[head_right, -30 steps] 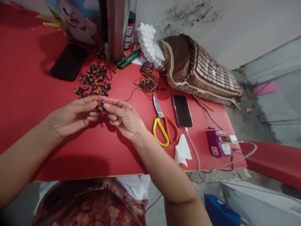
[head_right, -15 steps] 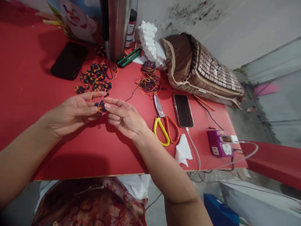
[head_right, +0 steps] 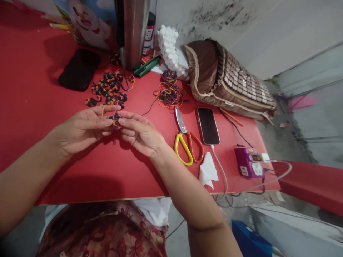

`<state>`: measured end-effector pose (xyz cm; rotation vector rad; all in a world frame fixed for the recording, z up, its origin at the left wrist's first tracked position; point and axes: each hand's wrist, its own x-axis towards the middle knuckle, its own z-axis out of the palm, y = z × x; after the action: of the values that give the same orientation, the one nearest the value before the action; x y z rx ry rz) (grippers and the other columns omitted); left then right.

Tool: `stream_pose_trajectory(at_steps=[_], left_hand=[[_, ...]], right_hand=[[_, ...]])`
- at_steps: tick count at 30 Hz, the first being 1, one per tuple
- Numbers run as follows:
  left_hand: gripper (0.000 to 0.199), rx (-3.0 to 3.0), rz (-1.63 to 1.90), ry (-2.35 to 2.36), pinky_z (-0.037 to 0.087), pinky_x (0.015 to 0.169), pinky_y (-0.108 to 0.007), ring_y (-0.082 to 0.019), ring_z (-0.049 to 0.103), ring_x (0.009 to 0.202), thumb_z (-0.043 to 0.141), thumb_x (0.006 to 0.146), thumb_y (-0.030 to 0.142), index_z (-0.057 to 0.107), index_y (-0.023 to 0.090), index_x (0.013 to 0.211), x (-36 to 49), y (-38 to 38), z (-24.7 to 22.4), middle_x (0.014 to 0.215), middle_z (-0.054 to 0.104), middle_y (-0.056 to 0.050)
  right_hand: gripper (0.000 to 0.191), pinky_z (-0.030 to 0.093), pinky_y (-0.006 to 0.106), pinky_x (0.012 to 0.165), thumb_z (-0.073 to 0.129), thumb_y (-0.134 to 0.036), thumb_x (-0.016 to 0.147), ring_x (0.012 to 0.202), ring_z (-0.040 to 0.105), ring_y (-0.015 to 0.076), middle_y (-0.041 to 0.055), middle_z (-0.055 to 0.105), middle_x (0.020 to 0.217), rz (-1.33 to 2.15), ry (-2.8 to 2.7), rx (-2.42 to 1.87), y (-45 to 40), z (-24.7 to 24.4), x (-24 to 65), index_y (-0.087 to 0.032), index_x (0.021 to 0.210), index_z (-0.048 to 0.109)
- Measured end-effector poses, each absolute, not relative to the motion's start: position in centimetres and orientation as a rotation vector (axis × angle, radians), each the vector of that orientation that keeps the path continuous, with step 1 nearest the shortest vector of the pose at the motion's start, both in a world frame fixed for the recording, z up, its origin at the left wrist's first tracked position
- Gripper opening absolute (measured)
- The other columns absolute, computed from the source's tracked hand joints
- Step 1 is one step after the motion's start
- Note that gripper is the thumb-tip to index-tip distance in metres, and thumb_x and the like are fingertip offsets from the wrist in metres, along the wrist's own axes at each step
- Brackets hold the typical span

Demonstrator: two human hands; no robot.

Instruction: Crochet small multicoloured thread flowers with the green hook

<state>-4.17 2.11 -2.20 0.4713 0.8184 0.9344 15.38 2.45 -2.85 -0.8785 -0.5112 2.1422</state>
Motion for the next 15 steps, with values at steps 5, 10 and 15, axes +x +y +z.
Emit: stream_pose_trajectory(at_steps=[5,10,15], left_hand=[[0.024,0.568,0.979,0.841,0.05,0.052,-0.019,-0.01,0.062,0.058,0.093,0.083,0.012,0.085,0.012,0.106,-4.31,2.2,-1.92,0.075,0.075,-0.004],[0.026,0.585,0.981,0.892,0.045,0.045,-0.022,-0.012,0.061,0.056,0.099,0.073,0.015,0.084,0.014,0.095,-4.24,2.13,-1.76,0.071,0.072,-0.003],[0.03,0.581,0.922,0.865,0.045,0.044,-0.02,-0.011,0.059,0.056,0.102,0.073,0.019,0.085,0.01,0.096,-4.0,1.89,-2.02,0.069,0.067,-0.001]], right_hand=[[0.007,0.036,0.009,0.047,0.075,-0.008,0.091,0.052,0.028,0.0028,-0.0101,0.048,0.068,2.209,-0.379,-0.84,2.89,-2.6,16.02,-0.015,0.092,0.074],[0.005,0.039,0.013,0.051,0.072,-0.012,0.089,0.054,0.031,0.0059,-0.008,0.047,0.066,2.217,-0.412,-0.819,2.85,-2.61,16.23,-0.017,0.09,0.073],[0.021,0.037,0.017,0.049,0.077,-0.015,0.083,0.055,0.032,0.0058,-0.0066,0.056,0.072,2.158,-0.597,-0.871,2.61,-2.81,15.82,-0.016,0.104,0.077]])
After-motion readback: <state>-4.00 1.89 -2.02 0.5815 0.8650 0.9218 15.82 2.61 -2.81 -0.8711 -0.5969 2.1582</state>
